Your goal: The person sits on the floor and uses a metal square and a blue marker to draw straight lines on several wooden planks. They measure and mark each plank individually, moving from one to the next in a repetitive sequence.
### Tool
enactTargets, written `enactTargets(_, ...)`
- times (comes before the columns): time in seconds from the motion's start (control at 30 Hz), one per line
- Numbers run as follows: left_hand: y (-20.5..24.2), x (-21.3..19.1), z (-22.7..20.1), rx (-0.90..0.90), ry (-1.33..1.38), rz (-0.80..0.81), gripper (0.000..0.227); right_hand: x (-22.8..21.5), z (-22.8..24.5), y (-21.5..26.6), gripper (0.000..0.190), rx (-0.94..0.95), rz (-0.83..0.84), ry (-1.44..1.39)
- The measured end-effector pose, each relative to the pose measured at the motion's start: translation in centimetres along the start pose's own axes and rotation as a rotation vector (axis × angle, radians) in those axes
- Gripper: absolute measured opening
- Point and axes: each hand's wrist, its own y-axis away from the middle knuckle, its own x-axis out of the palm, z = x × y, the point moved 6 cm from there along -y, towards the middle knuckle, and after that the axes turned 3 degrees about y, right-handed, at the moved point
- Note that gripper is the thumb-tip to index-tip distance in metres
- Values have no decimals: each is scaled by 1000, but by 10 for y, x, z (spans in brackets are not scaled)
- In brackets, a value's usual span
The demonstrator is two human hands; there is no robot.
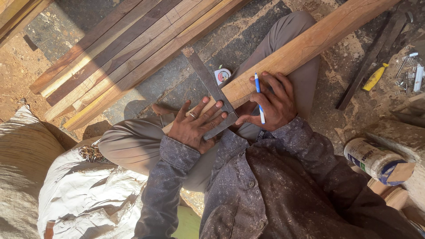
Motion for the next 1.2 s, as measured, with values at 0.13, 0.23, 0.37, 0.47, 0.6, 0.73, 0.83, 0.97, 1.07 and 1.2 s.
enactTargets(0.13,0,3,0,-4,-9,16,87,0,-1,2,67,22,20,-6)
enactTargets(0.23,2,0,0,-1,10,-30,85,2,0,1,67,31,17,-10)
enactTargets(0.37,0,1,-1,-4,1,-16,84,2,-2,4,67,25,17,-13)
enactTargets(0.47,0,2,0,-9,4,3,85,4,-3,5,67,25,23,-11)
enactTargets(0.6,-1,0,-1,5,-7,-10,83,4,-4,6,67,24,20,-12)
enactTargets(0.73,-1,-2,-1,9,-22,-22,83,6,-4,7,67,40,36,-13)
enactTargets(0.83,-2,-3,-2,-1,-17,-20,84,2,-2,3,68,23,18,0)
enactTargets(0.97,-1,-4,-2,-28,12,3,84,-8,3,-7,67,43,64,-62)
enactTargets(1.07,-1,-5,-2,-19,9,12,85,-14,7,-18,58,109,134,-271)
enactTargets(1.2,0,-3,-2,-7,-7,10,84,6,10,-21,40,466,296,-700)
